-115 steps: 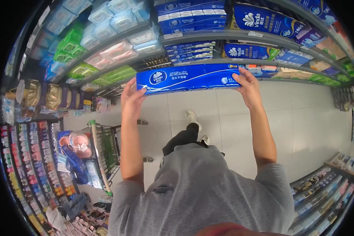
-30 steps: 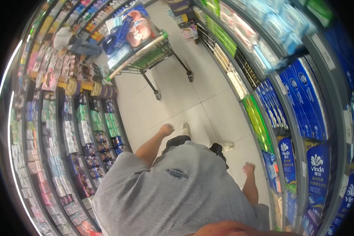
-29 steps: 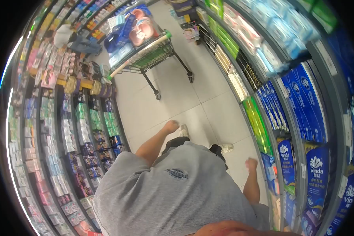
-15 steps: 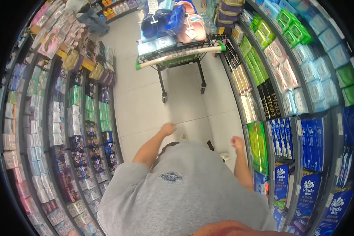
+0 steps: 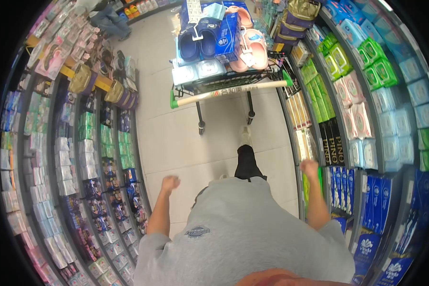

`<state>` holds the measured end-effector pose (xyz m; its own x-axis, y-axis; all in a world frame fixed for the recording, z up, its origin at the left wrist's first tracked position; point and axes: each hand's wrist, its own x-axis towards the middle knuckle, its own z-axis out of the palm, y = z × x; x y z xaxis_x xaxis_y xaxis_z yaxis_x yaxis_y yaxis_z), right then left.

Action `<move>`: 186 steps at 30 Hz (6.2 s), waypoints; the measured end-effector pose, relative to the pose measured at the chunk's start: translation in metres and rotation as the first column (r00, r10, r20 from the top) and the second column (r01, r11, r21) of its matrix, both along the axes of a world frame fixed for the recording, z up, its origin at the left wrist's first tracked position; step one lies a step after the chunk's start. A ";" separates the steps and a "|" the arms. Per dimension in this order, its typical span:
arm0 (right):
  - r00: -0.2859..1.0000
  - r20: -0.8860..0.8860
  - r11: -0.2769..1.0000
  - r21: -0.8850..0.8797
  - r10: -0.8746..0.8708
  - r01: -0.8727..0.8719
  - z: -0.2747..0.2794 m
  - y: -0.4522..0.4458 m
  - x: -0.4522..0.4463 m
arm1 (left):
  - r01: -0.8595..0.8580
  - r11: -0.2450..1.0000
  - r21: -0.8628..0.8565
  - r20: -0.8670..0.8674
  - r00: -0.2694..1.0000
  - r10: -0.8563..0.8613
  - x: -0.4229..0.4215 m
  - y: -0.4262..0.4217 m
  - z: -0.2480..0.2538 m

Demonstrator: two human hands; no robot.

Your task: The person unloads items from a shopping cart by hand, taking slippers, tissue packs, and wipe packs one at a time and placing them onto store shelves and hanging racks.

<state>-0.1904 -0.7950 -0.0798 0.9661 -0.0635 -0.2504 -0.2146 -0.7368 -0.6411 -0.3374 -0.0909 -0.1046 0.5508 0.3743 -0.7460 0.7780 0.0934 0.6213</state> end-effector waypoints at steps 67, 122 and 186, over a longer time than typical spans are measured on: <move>0.757 -0.068 0.575 0.608 -0.650 0.547 0.271 0.146 0.111 | 0.734 0.433 -0.523 0.723 0.651 -0.231 0.450 -0.218 0.268; 0.228 0.362 0.381 0.442 -0.904 0.812 0.333 -0.280 -0.356 | 0.931 -0.041 0.362 0.752 -0.318 -0.578 0.151 -0.884 0.371; 0.063 -0.932 0.129 0.017 -0.357 0.991 -0.199 -0.100 -0.652 | 0.888 -0.446 0.112 -0.674 -0.262 -0.691 0.008 -0.418 -0.009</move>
<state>-0.8427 -0.8949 -0.2790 -0.0307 -0.1217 -0.9921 -0.8173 0.5744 -0.0452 -0.3297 -0.5089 -0.1140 0.4697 -0.1234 -0.8741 -0.3558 -0.9327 -0.0596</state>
